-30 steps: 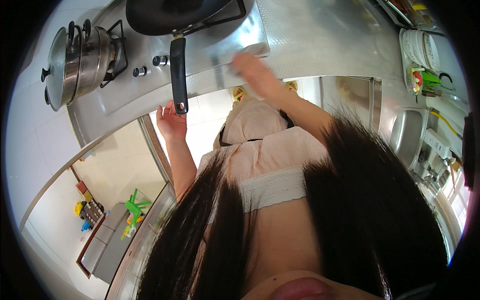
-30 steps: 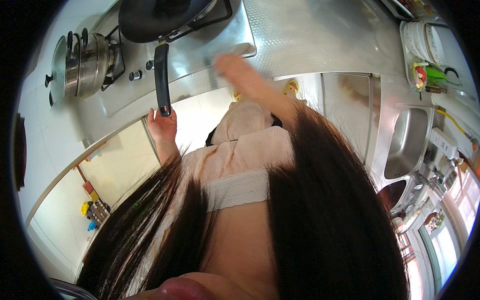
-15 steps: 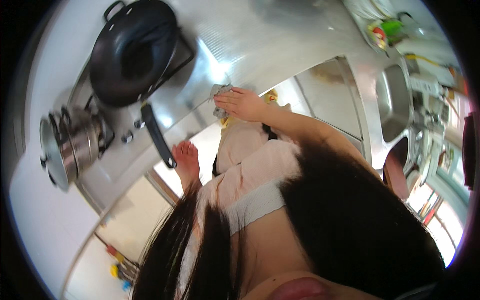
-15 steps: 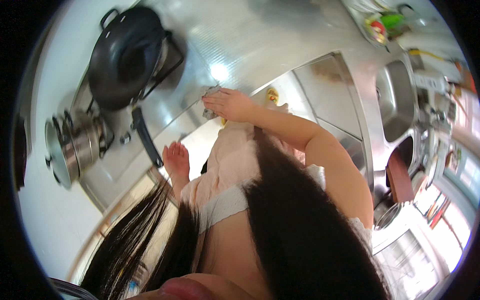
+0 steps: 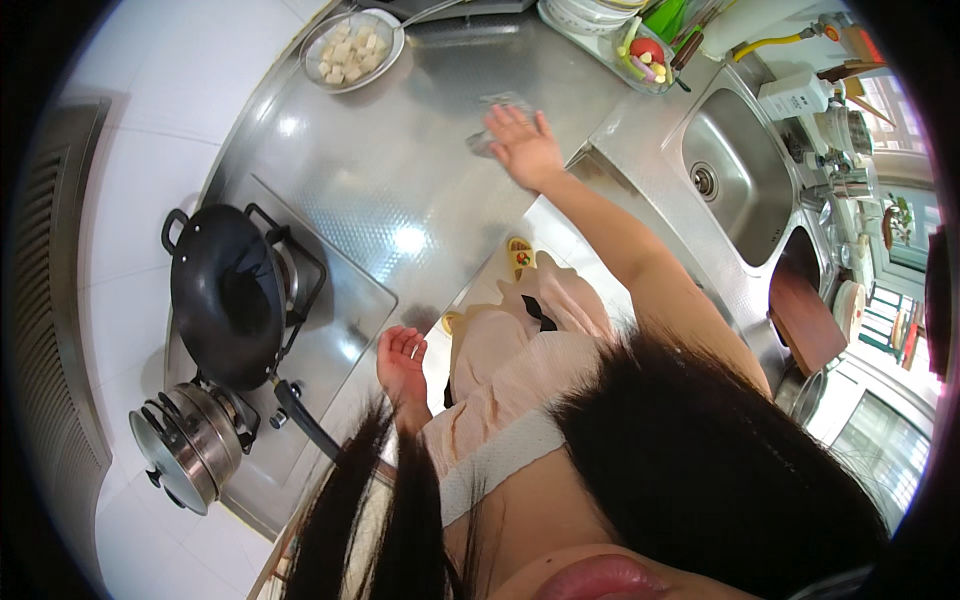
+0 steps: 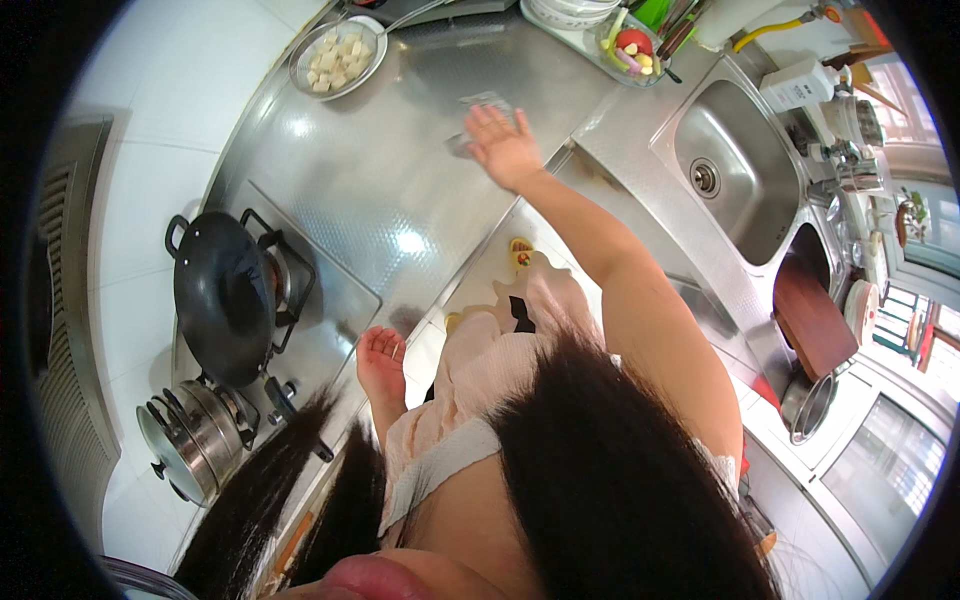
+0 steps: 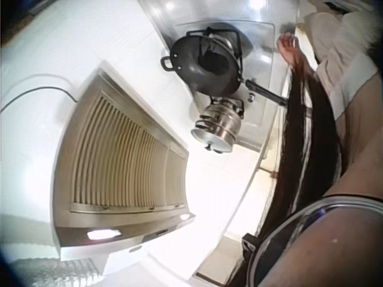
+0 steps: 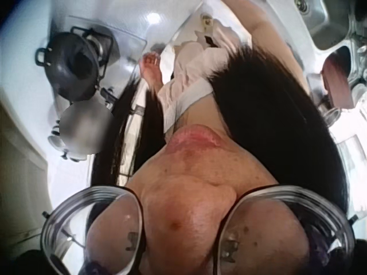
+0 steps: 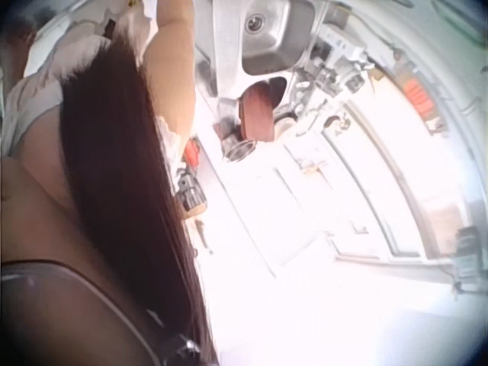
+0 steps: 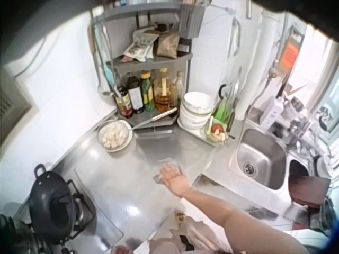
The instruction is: The person cleans the kitchen countertop and sink area using a cloth and cleaning agent. They wipe the stainless steel surfaces around the stove and sink, then apply liquid cleaner to the sink and scrub it with a sponge before rinsing.
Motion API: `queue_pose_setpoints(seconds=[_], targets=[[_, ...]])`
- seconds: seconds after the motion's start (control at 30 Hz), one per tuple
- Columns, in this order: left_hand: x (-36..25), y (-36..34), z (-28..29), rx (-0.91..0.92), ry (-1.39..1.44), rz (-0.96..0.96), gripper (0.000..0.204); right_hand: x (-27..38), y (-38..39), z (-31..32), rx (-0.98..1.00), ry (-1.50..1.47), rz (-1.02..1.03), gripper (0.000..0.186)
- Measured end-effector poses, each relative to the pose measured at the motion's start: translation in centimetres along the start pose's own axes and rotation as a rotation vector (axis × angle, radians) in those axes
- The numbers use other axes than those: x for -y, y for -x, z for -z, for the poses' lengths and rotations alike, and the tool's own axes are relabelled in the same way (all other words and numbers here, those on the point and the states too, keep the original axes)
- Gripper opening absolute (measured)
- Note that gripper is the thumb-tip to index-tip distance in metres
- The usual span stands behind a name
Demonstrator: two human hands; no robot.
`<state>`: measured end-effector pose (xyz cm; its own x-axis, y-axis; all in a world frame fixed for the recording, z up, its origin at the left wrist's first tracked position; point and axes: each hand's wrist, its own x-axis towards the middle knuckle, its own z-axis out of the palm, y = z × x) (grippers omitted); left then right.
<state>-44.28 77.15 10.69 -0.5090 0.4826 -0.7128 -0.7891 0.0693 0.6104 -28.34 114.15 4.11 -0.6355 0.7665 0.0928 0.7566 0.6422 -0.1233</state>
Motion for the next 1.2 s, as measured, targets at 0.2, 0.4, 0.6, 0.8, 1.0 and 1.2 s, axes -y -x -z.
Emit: queue_pose_setpoints(seconds=[0.2, 0.4, 0.6, 0.8, 1.0, 1.2], targets=[[0.7, -2.2, -7.9, 0.112, -0.069, -0.039, 0.024, -12.1, 1.9, 1.3, -0.084, 0.051, -0.334, 0.05], [1.7, -4.4, -14.8, 0.214, -0.196, -0.076, 0.026, -17.4, 6.1, 1.8, -0.208, 0.083, -0.571, 0.05], [2.1, -4.9, -18.0, 0.263, -0.321, -0.06, 0.025, -15.6, 12.0, 2.1, -0.127, 0.114, -0.738, 0.053], [2.1, -7.0, -19.5, 0.289, -0.391, -0.001, 0.025, -14.9, 9.8, 2.8, -0.169, 0.054, -0.549, 0.052], [1.0, -7.8, -22.9, 0.385, -0.451, 0.013, 0.026, -20.0, 5.9, 2.7, -0.235, 0.061, -0.701, 0.052], [0.4, -8.8, -23.4, 0.374, -0.544, 0.017, 0.027, -23.7, 4.6, 3.0, -0.169, 0.027, -0.739, 0.05]])
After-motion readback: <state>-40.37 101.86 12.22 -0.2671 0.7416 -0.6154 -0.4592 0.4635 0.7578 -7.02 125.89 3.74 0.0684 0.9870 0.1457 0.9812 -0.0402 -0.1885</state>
